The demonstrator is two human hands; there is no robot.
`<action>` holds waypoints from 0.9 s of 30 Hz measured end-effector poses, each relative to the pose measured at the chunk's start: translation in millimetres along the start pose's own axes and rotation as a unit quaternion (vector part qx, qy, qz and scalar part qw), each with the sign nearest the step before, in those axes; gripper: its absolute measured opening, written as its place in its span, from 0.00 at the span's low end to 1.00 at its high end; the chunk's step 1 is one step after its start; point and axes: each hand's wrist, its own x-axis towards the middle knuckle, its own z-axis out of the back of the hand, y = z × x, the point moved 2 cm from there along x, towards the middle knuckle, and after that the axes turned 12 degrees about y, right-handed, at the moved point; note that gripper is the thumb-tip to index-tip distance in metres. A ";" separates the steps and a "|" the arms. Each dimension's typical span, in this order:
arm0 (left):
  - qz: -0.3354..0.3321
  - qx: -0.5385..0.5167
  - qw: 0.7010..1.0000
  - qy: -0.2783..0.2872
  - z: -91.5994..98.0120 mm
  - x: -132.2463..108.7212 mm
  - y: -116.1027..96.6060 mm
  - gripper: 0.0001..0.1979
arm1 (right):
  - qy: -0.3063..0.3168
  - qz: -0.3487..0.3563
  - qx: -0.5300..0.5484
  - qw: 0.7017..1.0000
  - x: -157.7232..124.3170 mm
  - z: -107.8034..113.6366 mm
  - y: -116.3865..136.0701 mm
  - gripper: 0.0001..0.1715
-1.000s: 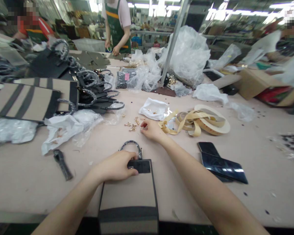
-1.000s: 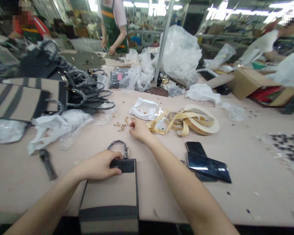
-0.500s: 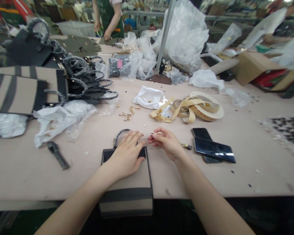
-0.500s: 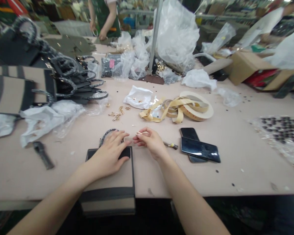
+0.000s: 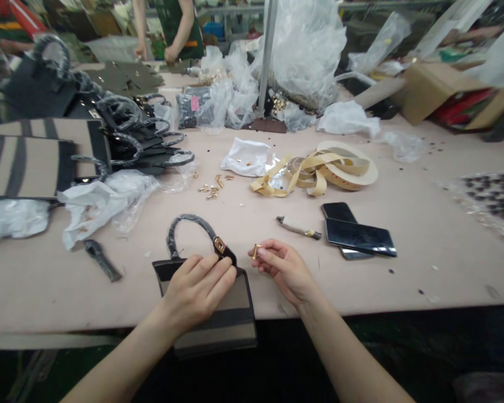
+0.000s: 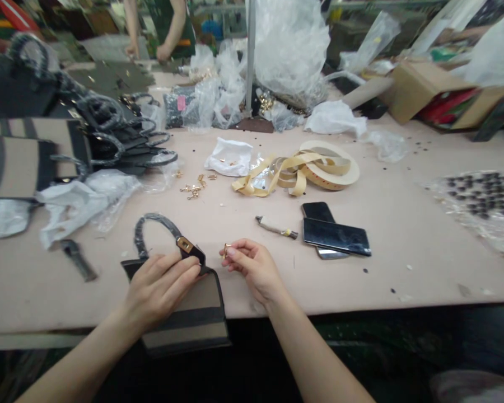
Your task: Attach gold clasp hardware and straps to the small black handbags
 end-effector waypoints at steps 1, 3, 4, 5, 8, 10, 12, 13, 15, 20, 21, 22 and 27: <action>-0.006 -0.009 1.000 -0.008 3.4 -4.3 -2.9 0.09 | 0.003 0.005 0.001 1.000 -1.2 -2.0 -1.4 0.19; -0.007 -0.048 0.999 -0.017 8.3 -12.1 -7.1 0.11 | 0.008 0.016 -0.005 1.000 -4.5 -6.2 -3.2 0.18; 0.004 -0.077 0.997 -0.023 10.0 -15.8 -8.5 0.12 | 0.015 0.021 -0.012 1.000 -6.9 -8.6 -3.4 0.19; 0.022 -0.109 0.993 -0.034 11.2 -19.6 -9.5 0.13 | 0.026 0.023 -0.022 0.999 -9.7 -11.1 -3.0 0.19; 0.072 -0.195 0.974 -0.091 13.6 -30.6 -12.3 0.12 | 0.075 0.026 -0.051 0.996 -19.7 -18.0 1.6 0.16; 0.077 -0.217 0.966 -0.115 14.9 -37.1 -15.2 0.10 | 0.097 0.043 -0.063 0.992 -24.2 -20.9 6.6 0.11; 0.069 -0.211 0.967 -0.123 16.4 -42.9 -18.4 0.08 | 0.100 0.064 -0.080 0.990 -24.6 -22.8 10.0 0.09; 0.066 -0.202 0.969 -0.126 17.3 -45.7 -19.6 0.08 | 0.095 0.065 -0.095 0.989 -23.1 -23.9 10.0 0.08; 0.056 -0.180 0.973 -0.131 19.1 -51.3 -21.1 0.08 | 0.087 0.040 -0.115 0.989 -17.7 -27.6 5.7 0.10; 0.027 -0.166 0.979 -0.113 21.1 -61.8 -18.9 0.06 | 0.138 -0.078 0.069 0.985 -6.5 -50.5 -13.3 0.23; 0.022 -0.163 0.980 -0.111 21.8 -63.0 -18.0 0.06 | 0.146 -0.091 0.112 0.979 -6.0 -55.3 -14.6 0.24; 0.017 -0.159 0.981 -0.111 22.8 -63.8 -17.3 0.07 | 0.150 -0.101 0.142 0.973 -5.9 -59.4 -15.0 0.24; 0.001 -0.130 0.990 -0.063 27.1 -66.4 -15.0 0.09 | 0.185 -0.107 0.202 0.956 -5.5 -65.7 -8.9 0.19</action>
